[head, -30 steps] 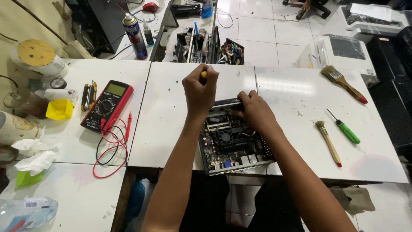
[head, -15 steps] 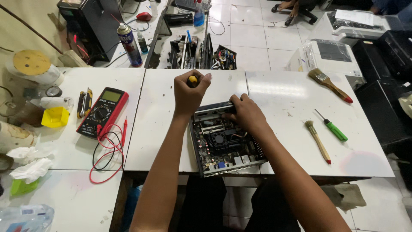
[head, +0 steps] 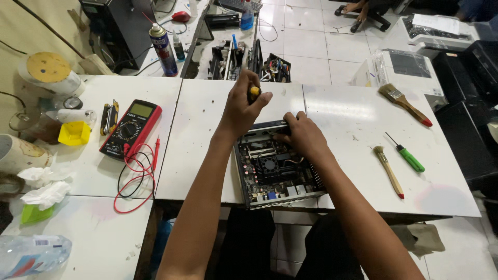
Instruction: The person places a motherboard into a small computer case and aligns it with the mounting points. They then use a screwdriver to secure the motherboard to the case by tightening screws.
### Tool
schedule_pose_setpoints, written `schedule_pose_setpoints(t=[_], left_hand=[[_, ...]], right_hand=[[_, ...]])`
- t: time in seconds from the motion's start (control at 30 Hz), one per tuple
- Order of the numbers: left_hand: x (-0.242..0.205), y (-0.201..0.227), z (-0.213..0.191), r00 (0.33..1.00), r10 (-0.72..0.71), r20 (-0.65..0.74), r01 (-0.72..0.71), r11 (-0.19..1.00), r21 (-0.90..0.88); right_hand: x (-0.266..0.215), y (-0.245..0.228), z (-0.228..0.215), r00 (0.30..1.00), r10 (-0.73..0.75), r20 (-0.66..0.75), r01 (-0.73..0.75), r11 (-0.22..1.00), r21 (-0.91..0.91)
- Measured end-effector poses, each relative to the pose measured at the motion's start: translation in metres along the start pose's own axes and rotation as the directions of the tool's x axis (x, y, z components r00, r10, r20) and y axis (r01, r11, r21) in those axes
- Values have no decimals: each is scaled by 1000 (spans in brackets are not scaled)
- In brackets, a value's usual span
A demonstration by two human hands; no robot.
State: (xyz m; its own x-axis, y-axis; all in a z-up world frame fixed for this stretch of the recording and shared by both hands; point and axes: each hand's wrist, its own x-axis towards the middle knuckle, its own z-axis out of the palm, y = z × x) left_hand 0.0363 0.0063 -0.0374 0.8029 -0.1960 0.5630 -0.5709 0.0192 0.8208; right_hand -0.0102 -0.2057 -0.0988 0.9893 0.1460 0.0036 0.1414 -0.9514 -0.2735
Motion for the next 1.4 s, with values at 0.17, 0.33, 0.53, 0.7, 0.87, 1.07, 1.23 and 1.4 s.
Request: schedule_pose_setpoints(t=[0.17, 0.33, 0.53, 0.7, 0.87, 1.07, 1.23, 1.4], left_hand=[[-13, 10, -5, 992, 119, -51, -99, 952, 291], [-20, 12, -9, 967, 212, -139, -123, 872, 473], [-28, -1, -4, 937, 338, -91, -207, 744, 636], [-29, 9, 5, 954, 268, -136, -122, 758, 640], [-29, 21, 17, 959, 120, -259, -37, 953, 302], [-20, 13, 25, 935, 95, -342, -13, 972, 233], [-9, 40, 30, 969, -30, -246, 64, 989, 131], [-10, 22, 24, 958, -10, -286, 24, 999, 45]], right_hand=[[-5, -5, -6, 1000, 7, -2, -7, 1000, -8], [-1, 1, 1, 1000, 21, 4, -21, 1000, -10], [1, 2, 2, 1000, 26, 17, -26, 1000, -8], [-1, -2, -1, 999, 37, 15, -37, 999, 0], [-2, -4, -1, 999, 47, 1, -47, 999, -8], [-2, -2, -2, 999, 44, 24, -44, 999, -5], [0, -3, -2, 998, 60, 21, -60, 998, 24], [3, 0, 2, 999, 36, 6, -36, 999, 30]])
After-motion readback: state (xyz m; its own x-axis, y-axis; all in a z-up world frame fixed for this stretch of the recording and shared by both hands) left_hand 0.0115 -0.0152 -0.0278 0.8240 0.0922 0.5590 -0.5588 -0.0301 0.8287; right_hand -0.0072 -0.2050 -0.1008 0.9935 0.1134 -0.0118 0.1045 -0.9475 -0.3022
